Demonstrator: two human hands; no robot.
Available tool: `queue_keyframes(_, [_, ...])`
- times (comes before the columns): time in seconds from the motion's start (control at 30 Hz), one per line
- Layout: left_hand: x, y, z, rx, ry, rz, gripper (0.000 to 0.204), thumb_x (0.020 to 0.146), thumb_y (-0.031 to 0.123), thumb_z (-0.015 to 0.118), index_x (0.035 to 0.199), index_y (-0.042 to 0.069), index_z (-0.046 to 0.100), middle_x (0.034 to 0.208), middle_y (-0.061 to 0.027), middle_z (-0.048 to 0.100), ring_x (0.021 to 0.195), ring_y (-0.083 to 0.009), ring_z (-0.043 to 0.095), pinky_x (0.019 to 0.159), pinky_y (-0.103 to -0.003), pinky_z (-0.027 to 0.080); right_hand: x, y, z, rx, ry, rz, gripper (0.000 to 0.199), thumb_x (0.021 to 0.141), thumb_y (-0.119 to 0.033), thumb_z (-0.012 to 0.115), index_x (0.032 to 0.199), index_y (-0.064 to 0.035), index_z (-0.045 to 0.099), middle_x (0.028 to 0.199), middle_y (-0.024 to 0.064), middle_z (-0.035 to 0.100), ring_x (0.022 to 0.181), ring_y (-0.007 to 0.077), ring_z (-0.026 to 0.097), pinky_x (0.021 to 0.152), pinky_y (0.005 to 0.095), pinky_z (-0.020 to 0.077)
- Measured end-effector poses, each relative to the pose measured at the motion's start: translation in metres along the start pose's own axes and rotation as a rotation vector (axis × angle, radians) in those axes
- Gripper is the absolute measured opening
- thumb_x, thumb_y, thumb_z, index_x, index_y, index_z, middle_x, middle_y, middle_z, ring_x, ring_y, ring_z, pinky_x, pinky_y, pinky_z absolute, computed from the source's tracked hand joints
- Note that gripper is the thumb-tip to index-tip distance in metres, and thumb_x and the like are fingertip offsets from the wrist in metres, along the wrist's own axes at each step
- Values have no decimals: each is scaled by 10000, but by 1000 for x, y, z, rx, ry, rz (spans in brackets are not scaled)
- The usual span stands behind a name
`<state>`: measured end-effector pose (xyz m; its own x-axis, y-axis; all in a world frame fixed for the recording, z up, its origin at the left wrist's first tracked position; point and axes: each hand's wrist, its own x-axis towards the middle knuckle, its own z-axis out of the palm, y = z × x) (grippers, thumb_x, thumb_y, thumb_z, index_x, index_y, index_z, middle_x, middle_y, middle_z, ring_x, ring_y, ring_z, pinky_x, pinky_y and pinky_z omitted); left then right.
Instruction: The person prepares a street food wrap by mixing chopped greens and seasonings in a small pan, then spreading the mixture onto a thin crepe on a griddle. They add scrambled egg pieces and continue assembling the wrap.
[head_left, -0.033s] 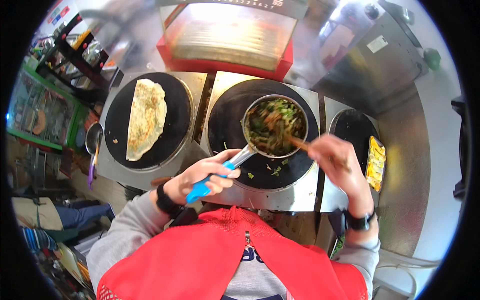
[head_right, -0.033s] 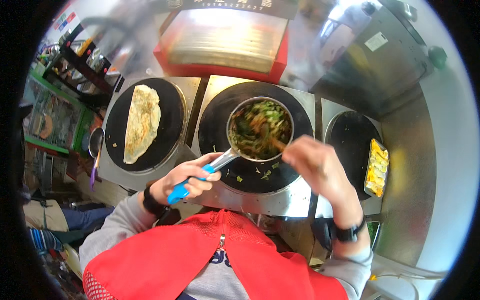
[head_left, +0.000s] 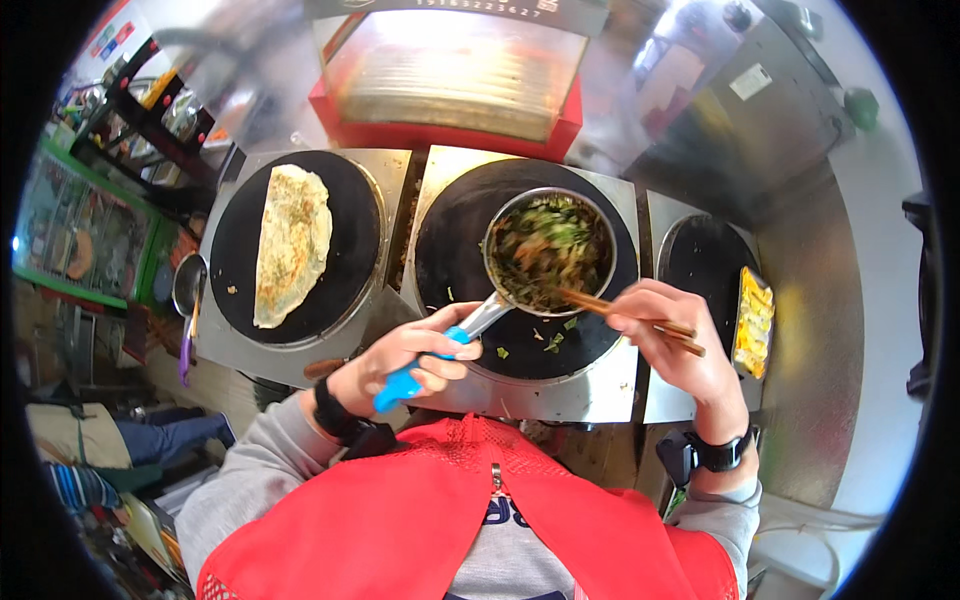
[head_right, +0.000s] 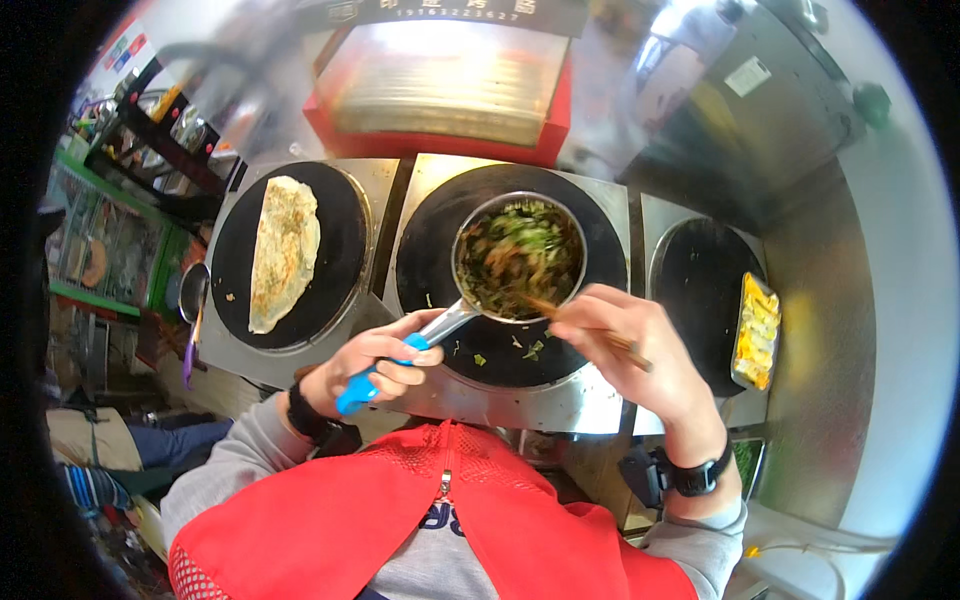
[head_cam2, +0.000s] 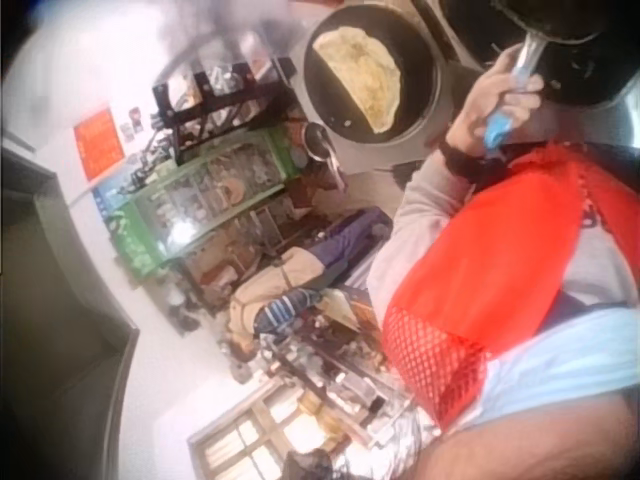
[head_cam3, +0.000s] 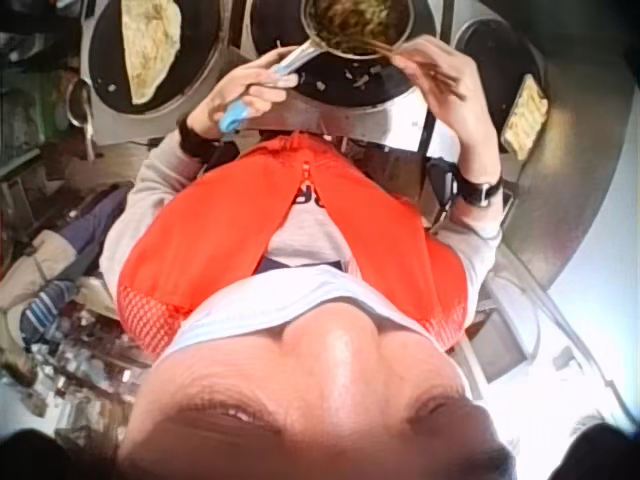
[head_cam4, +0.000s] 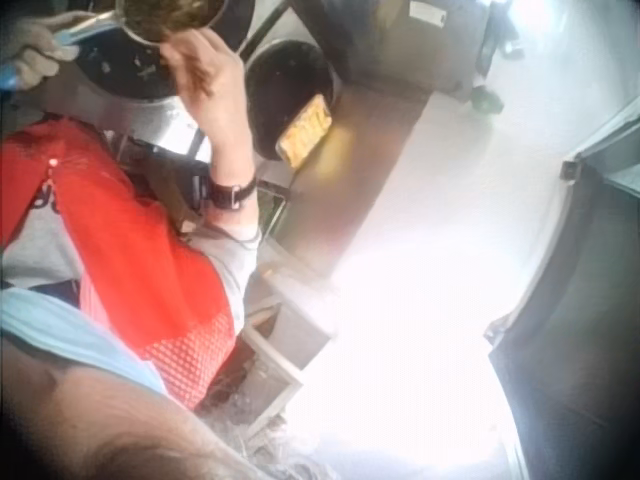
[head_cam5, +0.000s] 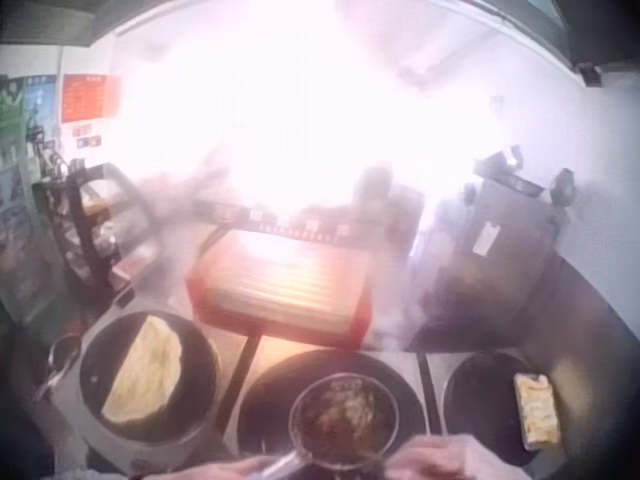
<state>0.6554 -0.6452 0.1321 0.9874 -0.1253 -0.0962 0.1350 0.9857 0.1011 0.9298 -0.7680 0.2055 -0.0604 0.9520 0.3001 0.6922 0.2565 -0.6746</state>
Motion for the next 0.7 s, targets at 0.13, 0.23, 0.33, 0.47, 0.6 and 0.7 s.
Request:
queue_keyframes(0.13, [0, 1, 1, -23, 321, 37, 641, 933, -45, 446, 1487, 221, 265, 904, -48, 401, 571, -48, 360, 409, -158, 348, 4, 12, 7, 65, 139, 110, 64, 872, -60, 653, 870, -16, 606, 768, 145, 585, 726, 324, 587, 649, 357, 478])
queue_keyframes(0.23, [-3, -1, -1, -92, 10, -5, 618, 946, -37, 428, 1489, 206, 259, 911, -53, 397, 565, -53, 362, 419, -165, 361, -9, -13, -8, 87, -9, 47, 62, 891, -54, 621, 884, 1, 592, 774, 149, 585, 697, 322, 577, 638, 359, 465])
queue_keyframes(0.33, [-3, 0, -1, -36, 357, 19, 624, 943, -46, 418, 1492, 206, 260, 922, -66, 397, 574, -58, 361, 422, -162, 352, 1, 9, 9, 120, 86, 85, 90, 904, -84, 611, 882, 2, 595, 777, 150, 592, 718, 326, 595, 647, 365, 470])
queue_keyframes(0.47, [-2, -4, 3, -84, 49, 0, 606, 939, -52, 437, 1473, 199, 302, 923, -65, 403, 572, -54, 356, 409, -164, 339, -8, -13, -9, 76, -42, 151, 72, 865, -77, 650, 869, -16, 613, 802, 135, 611, 750, 311, 607, 676, 376, 487])
queue_keyframes(0.6, [3, -5, 11, -31, 318, 80, 637, 926, -48, 447, 1484, 203, 269, 918, -67, 407, 550, -55, 358, 397, -161, 336, 3, 7, 3, 147, 181, 126, 57, 868, -65, 646, 870, -13, 624, 822, 132, 623, 796, 296, 632, 708, 363, 502])
queue_keyframes(0.7, [2, -6, 12, 34, 88, 76, 631, 928, -39, 449, 1483, 197, 265, 911, -61, 408, 565, -47, 365, 415, -162, 343, 0, -2, -4, 17, 22, -5, 85, 888, -87, 625, 877, -4, 615, 819, 167, 609, 775, 355, 613, 673, 372, 498])
